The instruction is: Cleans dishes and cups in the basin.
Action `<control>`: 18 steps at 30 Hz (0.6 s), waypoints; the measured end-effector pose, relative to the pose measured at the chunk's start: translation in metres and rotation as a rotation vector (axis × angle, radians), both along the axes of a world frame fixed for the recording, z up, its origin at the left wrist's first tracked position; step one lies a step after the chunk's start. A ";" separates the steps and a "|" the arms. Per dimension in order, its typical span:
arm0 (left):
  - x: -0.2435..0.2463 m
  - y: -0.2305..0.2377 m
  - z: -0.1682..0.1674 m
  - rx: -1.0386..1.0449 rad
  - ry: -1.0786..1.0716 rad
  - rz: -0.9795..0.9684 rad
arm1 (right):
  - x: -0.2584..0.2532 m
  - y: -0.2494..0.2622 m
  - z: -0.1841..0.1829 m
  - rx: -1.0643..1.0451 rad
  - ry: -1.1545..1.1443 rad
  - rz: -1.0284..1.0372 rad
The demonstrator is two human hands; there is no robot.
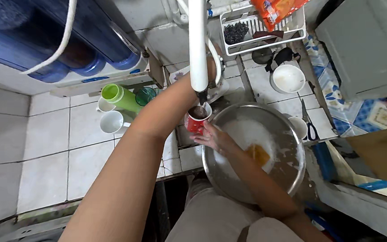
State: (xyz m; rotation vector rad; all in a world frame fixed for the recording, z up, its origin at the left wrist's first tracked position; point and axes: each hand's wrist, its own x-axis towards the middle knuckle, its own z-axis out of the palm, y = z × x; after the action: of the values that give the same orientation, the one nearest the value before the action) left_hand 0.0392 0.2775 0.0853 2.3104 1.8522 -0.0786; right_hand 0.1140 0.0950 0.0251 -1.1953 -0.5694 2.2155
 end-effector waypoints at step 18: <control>-0.002 0.039 -0.021 -0.035 0.221 0.092 | -0.066 -0.028 -0.036 -0.667 0.443 -0.288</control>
State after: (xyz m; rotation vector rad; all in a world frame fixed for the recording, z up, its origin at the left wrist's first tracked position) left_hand 0.0369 0.3164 0.0640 2.2683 2.0385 -0.3640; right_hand 0.0478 0.0668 -0.0113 -0.9363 0.5262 2.3651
